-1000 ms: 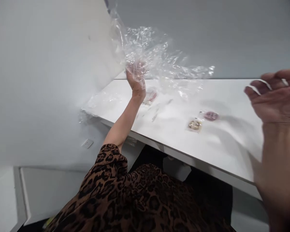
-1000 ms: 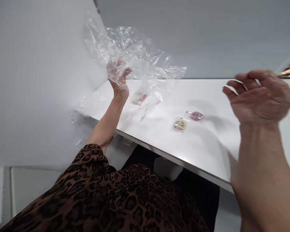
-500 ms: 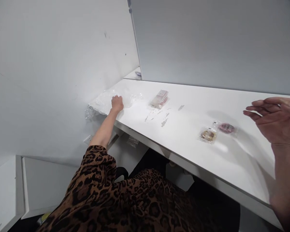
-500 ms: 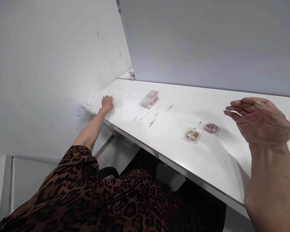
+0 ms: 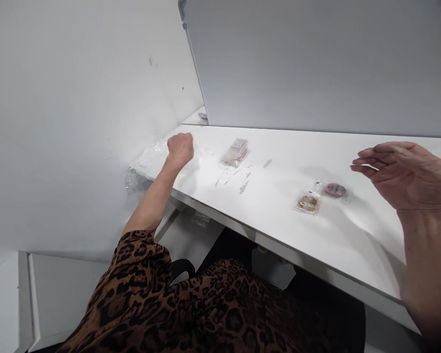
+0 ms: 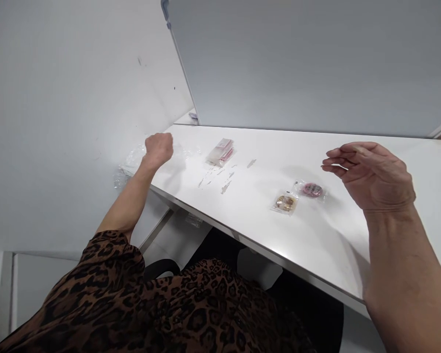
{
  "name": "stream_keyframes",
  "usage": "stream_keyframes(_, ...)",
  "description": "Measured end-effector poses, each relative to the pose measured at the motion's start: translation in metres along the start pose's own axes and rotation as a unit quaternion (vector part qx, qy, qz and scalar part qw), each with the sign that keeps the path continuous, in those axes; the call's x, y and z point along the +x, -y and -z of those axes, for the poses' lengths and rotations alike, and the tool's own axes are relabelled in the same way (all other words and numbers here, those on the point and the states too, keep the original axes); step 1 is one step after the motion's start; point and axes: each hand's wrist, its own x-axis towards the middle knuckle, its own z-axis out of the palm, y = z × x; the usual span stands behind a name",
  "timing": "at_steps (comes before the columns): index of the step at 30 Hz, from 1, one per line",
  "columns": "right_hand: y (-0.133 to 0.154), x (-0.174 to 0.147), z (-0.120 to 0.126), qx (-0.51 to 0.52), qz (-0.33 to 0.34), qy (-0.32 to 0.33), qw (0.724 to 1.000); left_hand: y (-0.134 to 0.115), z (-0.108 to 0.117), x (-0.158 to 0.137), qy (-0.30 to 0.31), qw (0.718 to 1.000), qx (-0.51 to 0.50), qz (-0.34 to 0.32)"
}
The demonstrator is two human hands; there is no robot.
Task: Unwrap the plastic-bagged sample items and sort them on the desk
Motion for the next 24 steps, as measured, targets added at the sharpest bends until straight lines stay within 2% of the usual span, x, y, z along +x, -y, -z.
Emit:
stream_keyframes(2, 0.0, 0.0, -0.001, -0.002, -0.002, 0.005, 1.0, -0.026, -0.006, -0.003, -0.007, 0.998, 0.009, -0.064)
stream_keyframes(4, -0.001, 0.0, 0.001, -0.009, -0.009, 0.011, 1.0, -0.042, -0.021, 0.0, 0.041, 0.994, -0.003, -0.1)
stream_keyframes(6, -0.003, 0.002, 0.005, -0.011, -0.019, 0.016, 1.0, -0.045, -0.039, 0.007, 0.099, 0.992, -0.011, -0.076)
stream_keyframes(9, -0.006, 0.005, 0.01, -0.009, -0.025, 0.016, 1.0, -0.027, -0.063, 0.017, 0.136, 0.991, 0.002, 0.002)
stream_keyframes(12, -0.006, 0.007, 0.012, -0.007, -0.022, 0.016, 1.0, -0.011, -0.071, 0.022, 0.139, 0.989, 0.01, 0.046)
stream_keyframes(14, -0.006, 0.005, 0.01, -0.008, -0.024, 0.022, 0.999, -0.015, -0.071, 0.021, 0.104, 0.993, 0.01, 0.057)
stream_keyframes(16, -0.005, 0.003, 0.006, -0.01, -0.026, 0.034, 0.999, -0.033, -0.07, 0.021, 0.046, 0.998, -0.004, 0.031)
stream_keyframes(18, -0.005, 0.0, 0.002, -0.015, -0.032, 0.045, 0.998, -0.06, -0.071, 0.022, 0.01, 0.999, -0.035, -0.026)
stream_keyframes(21, -0.008, -0.003, -0.002, -0.034, -0.049, 0.05, 0.997, -0.1, -0.08, 0.029, 0.044, 0.995, -0.06, -0.068)
stream_keyframes(24, -0.013, -0.003, -0.002, -0.052, -0.076, 0.056, 0.994, -0.125, -0.092, 0.035, 0.106, 0.992, -0.059, -0.033)
